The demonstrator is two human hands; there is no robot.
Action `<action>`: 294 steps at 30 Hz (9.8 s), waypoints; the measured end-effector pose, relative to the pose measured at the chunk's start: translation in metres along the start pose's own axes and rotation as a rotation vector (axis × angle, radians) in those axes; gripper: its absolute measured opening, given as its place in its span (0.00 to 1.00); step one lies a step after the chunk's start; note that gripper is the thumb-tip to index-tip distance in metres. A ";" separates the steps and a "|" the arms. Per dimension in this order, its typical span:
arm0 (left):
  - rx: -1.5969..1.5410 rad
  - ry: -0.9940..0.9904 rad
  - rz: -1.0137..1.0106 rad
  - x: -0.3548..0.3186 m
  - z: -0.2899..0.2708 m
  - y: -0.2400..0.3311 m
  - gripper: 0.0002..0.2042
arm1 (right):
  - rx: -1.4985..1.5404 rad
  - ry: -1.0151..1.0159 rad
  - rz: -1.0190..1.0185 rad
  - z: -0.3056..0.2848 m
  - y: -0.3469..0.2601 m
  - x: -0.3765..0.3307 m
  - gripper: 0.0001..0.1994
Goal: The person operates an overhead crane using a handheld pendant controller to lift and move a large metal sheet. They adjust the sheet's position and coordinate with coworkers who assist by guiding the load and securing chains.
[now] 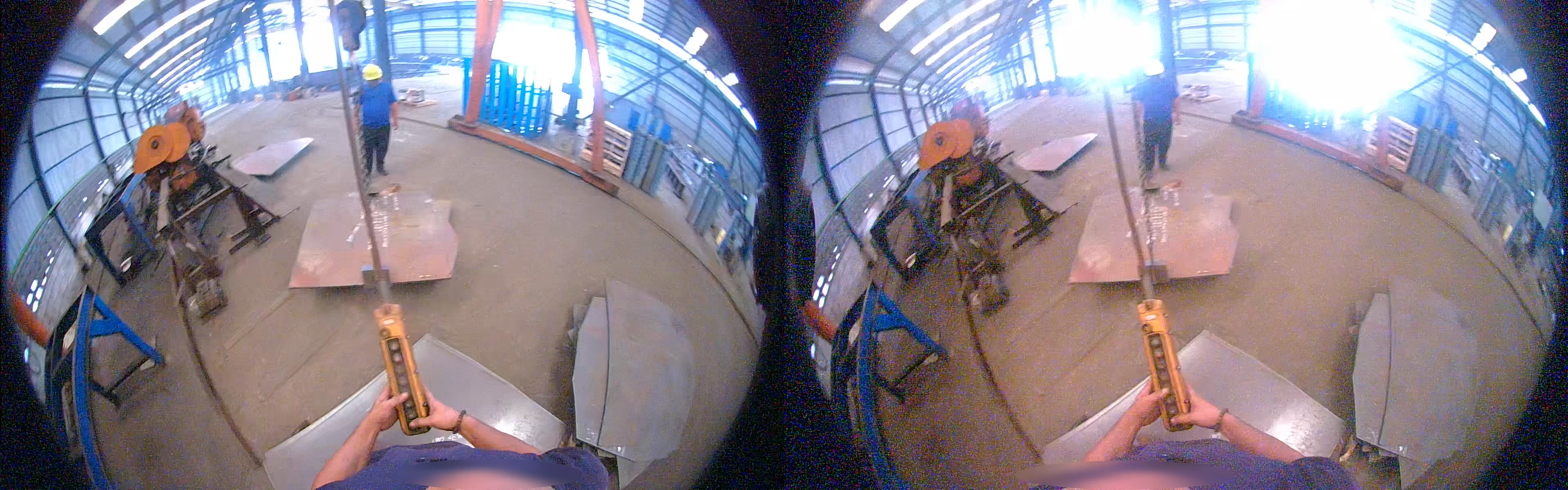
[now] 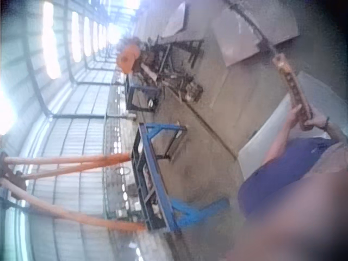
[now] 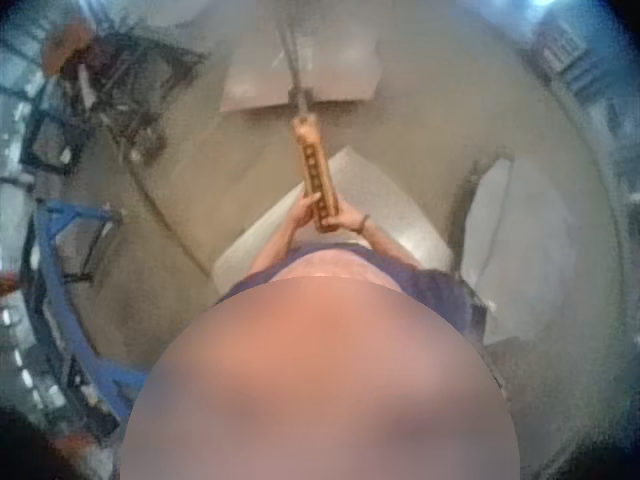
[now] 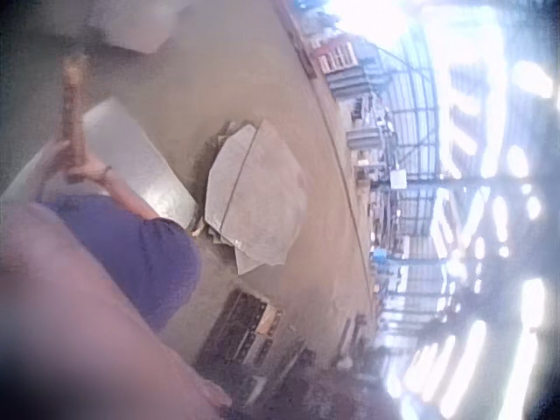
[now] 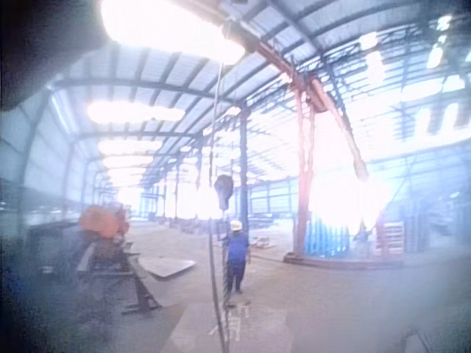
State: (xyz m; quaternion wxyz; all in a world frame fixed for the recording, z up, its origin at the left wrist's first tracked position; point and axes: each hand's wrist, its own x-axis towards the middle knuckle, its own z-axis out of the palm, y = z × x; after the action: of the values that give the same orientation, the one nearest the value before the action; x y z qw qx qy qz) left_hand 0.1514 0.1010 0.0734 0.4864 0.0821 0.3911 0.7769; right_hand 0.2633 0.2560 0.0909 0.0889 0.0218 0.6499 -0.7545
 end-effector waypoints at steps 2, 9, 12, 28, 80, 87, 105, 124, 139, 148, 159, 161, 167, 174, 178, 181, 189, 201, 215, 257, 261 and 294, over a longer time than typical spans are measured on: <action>-0.027 0.031 -0.013 0.005 0.002 0.011 0.32 | 0.025 -0.028 -0.011 -0.003 -0.006 0.007 0.61; 0.021 0.051 0.004 0.035 0.009 0.040 0.31 | 0.043 -0.010 -0.082 -0.022 -0.026 0.030 0.60; 0.021 0.042 0.010 0.037 0.011 0.042 0.31 | 0.091 -0.005 -0.031 -0.023 -0.023 0.032 0.60; 0.090 0.120 0.042 0.043 -0.001 0.037 0.32 | 0.107 0.071 -0.026 -0.018 -0.021 0.040 0.60; 0.094 0.103 -0.118 0.017 0.000 0.078 0.28 | 0.130 0.204 -0.053 0.033 -0.033 0.041 0.57; 0.143 0.058 -0.104 0.010 0.009 0.088 0.30 | 0.190 0.248 0.005 0.045 -0.049 0.035 0.59; 0.118 0.125 -0.188 0.001 0.006 0.099 0.24 | 0.298 0.212 0.220 0.043 -0.056 0.024 0.45; 0.457 0.277 -0.028 -0.030 0.031 0.105 0.28 | -0.245 0.730 1.116 -0.011 0.176 -0.249 0.22; 0.654 0.465 0.000 -0.109 0.155 0.162 0.34 | 0.000 0.614 0.752 -0.027 -0.025 -0.190 0.35; 0.447 0.501 0.074 -0.129 0.207 0.161 0.33 | 0.042 0.473 0.991 -0.041 -0.078 -0.254 0.34; 0.585 0.658 0.056 -0.049 0.143 0.098 0.37 | 0.174 0.500 1.150 -0.114 0.023 -0.245 0.34; 0.586 0.690 0.045 -0.014 0.157 0.080 0.36 | 0.176 0.509 1.076 -0.166 0.024 -0.234 0.35; 0.491 0.711 0.101 0.099 0.192 0.011 0.37 | 0.034 0.446 0.938 -0.338 0.039 -0.208 0.35; 0.459 0.697 0.151 0.147 0.183 -0.057 0.40 | -0.032 0.438 0.993 -0.431 0.114 -0.220 0.34; 0.495 0.698 0.154 0.184 0.181 -0.102 0.40 | -0.007 0.463 1.035 -0.481 0.163 -0.239 0.33; 0.518 0.712 0.180 0.243 0.174 -0.150 0.39 | -0.017 0.493 1.062 -0.541 0.198 -0.242 0.34; 0.454 0.822 0.218 0.321 0.171 -0.237 0.38 | 0.018 0.458 1.040 -0.632 0.249 -0.254 0.34; 0.436 0.840 0.270 0.332 0.207 -0.225 0.36 | -0.033 0.456 0.975 -0.666 0.238 -0.245 0.34; 0.181 0.926 0.441 0.317 0.267 -0.194 0.33 | -0.065 0.380 0.928 -0.674 0.175 -0.258 0.34; 0.345 0.722 0.315 0.487 -0.031 -0.003 0.41 | -0.506 1.107 -0.319 -0.871 -0.034 0.595 0.08; 0.262 0.640 0.224 0.500 -0.044 0.022 0.41 | -0.209 1.055 -0.255 -0.839 -0.025 0.573 0.06; 0.300 0.876 0.515 0.574 -0.040 0.004 0.29 | -0.317 1.063 -0.292 -0.795 -0.001 0.564 0.07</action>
State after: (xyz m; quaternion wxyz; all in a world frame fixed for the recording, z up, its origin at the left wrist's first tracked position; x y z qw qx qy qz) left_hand -0.1660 0.5493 -0.0966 0.0538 -0.0881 0.6319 0.7682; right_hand -0.3575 0.9791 -0.1150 -0.3532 0.2946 0.7069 -0.5374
